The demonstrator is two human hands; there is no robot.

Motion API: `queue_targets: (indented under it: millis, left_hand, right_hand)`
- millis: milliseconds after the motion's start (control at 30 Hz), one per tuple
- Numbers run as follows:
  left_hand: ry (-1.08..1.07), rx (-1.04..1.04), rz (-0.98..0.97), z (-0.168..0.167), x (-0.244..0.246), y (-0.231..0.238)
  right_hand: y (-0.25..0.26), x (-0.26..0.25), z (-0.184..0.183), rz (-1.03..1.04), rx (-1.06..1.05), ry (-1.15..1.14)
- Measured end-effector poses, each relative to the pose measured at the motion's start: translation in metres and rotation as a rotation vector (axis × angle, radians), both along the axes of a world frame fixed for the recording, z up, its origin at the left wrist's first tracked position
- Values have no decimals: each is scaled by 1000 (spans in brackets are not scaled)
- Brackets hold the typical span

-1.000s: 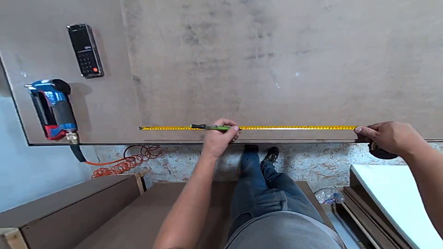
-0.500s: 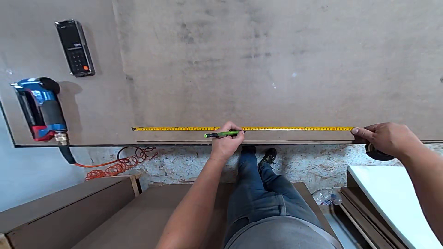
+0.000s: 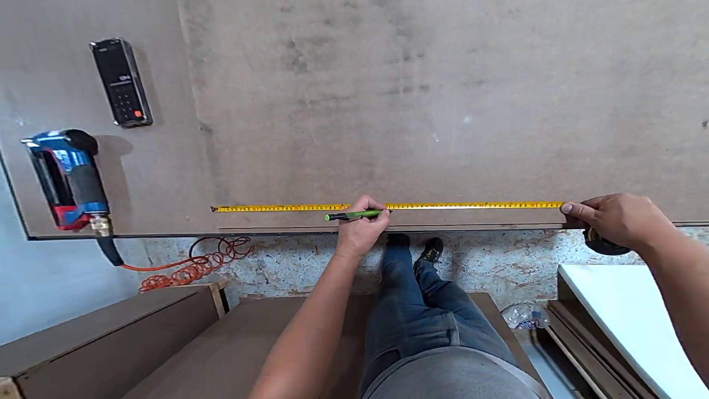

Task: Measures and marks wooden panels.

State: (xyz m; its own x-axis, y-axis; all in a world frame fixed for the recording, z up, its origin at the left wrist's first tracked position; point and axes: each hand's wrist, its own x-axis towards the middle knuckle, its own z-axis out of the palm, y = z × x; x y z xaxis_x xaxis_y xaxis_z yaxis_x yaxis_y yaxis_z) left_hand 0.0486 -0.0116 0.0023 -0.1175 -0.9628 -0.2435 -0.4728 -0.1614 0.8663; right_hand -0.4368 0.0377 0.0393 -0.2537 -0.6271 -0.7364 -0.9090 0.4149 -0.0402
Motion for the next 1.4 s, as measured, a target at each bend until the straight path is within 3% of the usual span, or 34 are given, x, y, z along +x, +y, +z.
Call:
queue_targets:
  millis: [533,1400]
  left_hand:
    - [58,-7,-3,-3,-2,0]
    - [-27,-11,-71,1,0,-5]
  right_hand:
    - [1,1,-1,6,-8,11]
    - [1,1,-1,-3,-4,15]
